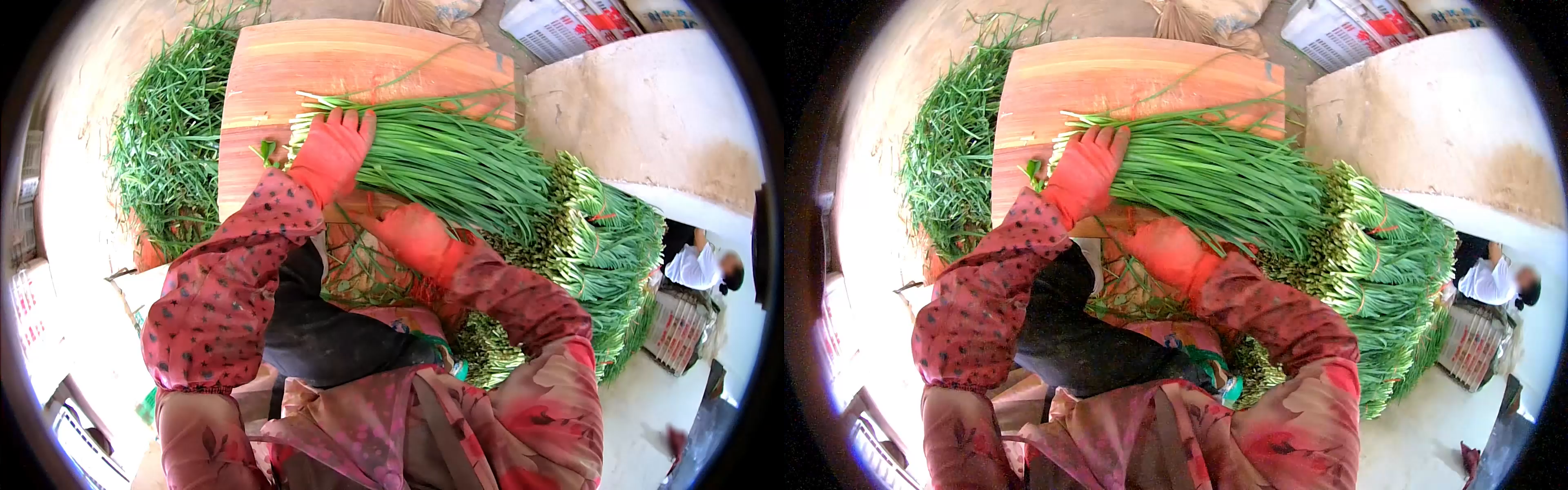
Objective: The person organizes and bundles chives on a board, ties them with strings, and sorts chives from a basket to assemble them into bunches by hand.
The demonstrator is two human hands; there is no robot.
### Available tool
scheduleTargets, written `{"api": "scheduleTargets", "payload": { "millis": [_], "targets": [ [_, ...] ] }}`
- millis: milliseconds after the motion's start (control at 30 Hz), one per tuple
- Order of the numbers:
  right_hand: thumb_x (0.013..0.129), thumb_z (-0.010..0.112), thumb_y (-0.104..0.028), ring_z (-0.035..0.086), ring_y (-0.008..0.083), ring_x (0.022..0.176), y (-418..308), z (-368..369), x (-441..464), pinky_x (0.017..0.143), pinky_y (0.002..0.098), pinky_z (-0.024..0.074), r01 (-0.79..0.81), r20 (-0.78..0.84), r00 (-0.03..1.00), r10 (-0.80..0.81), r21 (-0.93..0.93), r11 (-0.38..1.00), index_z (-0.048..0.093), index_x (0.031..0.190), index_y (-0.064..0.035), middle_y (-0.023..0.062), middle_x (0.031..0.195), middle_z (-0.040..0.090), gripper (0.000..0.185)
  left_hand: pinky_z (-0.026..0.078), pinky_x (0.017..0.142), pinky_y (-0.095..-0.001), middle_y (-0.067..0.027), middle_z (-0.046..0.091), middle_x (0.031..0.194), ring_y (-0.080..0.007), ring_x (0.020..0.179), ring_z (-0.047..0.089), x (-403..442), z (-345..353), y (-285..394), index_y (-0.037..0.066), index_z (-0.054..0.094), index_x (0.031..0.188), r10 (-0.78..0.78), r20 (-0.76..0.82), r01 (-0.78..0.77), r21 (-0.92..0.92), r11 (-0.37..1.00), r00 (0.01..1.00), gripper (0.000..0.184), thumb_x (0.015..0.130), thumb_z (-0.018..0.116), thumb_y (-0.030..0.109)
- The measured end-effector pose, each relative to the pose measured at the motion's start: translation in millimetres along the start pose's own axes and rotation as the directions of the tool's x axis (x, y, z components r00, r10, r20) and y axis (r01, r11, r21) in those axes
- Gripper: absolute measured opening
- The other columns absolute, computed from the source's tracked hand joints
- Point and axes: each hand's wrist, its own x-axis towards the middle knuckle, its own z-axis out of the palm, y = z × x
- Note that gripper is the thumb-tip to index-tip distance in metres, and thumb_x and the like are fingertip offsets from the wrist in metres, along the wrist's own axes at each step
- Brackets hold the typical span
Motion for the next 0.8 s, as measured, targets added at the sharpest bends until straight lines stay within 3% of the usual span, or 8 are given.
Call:
{"api": "scheduleTargets", "payload": {
  "millis": [100,167,200,433,633,700,767,800],
  "targets": [
    [0.076,0.06,-0.021,0.064,0.0288,0.067,1.5,61.4,12.3,0.059,0.0425,0.0512,-0.102,-0.084,0.992,0.097,-0.057,0.993,0.06,0.121,-0.0235,0.0083,0.08,0.063,0.045,0.042,0.091,-0.0412,-0.0194,0.052,0.117,-0.0327,0.11,0.05,-1.0,-1.6,1.3,-0.004,0.04,0.129,-0.011,-0.009,0.011,0.029,1.0,1.0,0.077,0.061,0.069,0.015],
    [0.078,0.06,-0.025,0.064,0.0306,0.077,1.8,70.5,27.3,0.067,0.0447,0.0512,-0.212,-0.213,0.94,0.265,0.242,0.947,0.064,0.113,-0.02,0.0096,0.087,0.064,0.036,0.042,0.091,-0.0416,-0.019,0.052,0.117,-0.0331,0.111,0.05,-0.4,-3.3,3.1,-0.004,0.039,0.129,-0.024,-0.027,0.024,-0.009,1.0,0.999,0.076,0.062,0.069,0.016],
    [0.081,0.061,-0.028,0.063,0.0329,0.086,5.3,58.7,22.1,0.073,0.0459,0.0497,-0.116,-0.023,0.993,0.118,0.092,0.989,0.066,0.104,-0.0157,0.0107,0.091,0.064,0.026,0.042,0.092,-0.0417,-0.019,0.052,0.117,-0.0329,0.111,0.05,-1.0,-3.3,2.9,-0.004,0.039,0.129,-0.019,-0.021,0.019,0.007,1.0,1.0,0.076,0.062,0.069,0.016],
    [0.085,0.061,-0.023,0.062,0.0309,0.076,-1.8,14.4,11.5,0.063,0.0416,0.0483,-0.169,-0.355,0.872,0.338,0.431,0.887,0.065,0.099,-0.0162,0.0087,0.08,0.063,0.017,0.039,0.096,-0.0437,-0.0203,0.05,0.121,-0.0348,0.115,0.048,-6.7,-3.1,6.0,-0.005,0.039,0.129,-0.034,-0.061,0.032,-0.032,0.999,0.998,0.083,0.06,0.073,0.026],
    [0.082,0.065,-0.026,0.06,0.0271,0.069,28.1,-48.1,44.0,0.059,0.0401,0.0464,-0.213,-0.397,0.893,0.215,0.049,0.976,0.07,0.085,-0.0157,0.0064,0.073,0.06,0.012,0.036,0.1,-0.045,-0.0221,0.047,0.126,-0.0378,0.119,0.044,-6.9,-2.1,2.5,-0.005,0.038,0.13,-0.036,-0.032,0.032,-0.134,0.99,0.999,0.085,0.058,0.071,0.028],
    [0.079,0.069,-0.024,0.062,0.0266,0.076,48.4,-32.2,60.1,0.066,0.0391,0.0479,-0.003,-0.669,0.733,0.121,0.176,0.984,0.07,0.084,-0.014,0.0074,0.08,0.065,0.011,0.035,0.102,-0.0446,-0.0236,0.044,0.129,-0.0382,0.122,0.042,-5.2,-2.3,3.2,-0.005,0.037,0.132,-0.055,0.036,0.059,-0.115,0.992,0.998,0.087,0.058,0.07,0.027],
    [0.077,0.071,-0.02,0.062,0.0272,0.082,55.4,-16.3,69.0,0.073,0.0378,0.048,0.075,-0.683,0.695,0.226,0.381,0.921,0.069,0.084,-0.0107,0.0081,0.086,0.067,0.012,0.038,0.101,-0.043,-0.0244,0.05,0.125,-0.0363,0.118,0.048,-2.9,-18.4,-7.0,-0.003,0.042,0.13,-0.042,0.035,0.047,-0.149,0.988,0.999,0.081,0.061,0.069,0.028],
    [0.078,0.07,-0.02,0.062,0.028,0.083,55.0,-14.1,70.5,0.074,0.0378,0.0479,-0.034,-0.605,0.71,0.361,0.483,0.875,0.069,0.084,-0.0093,0.0088,0.086,0.067,0.012,0.041,0.098,-0.0417,-0.0244,0.053,0.122,-0.0351,0.114,0.052,2.7,-28.1,-13.7,-0.003,0.046,0.126,-0.06,0.115,0.1,-0.383,0.918,0.992,0.072,0.065,0.068,0.028]
  ]
}}
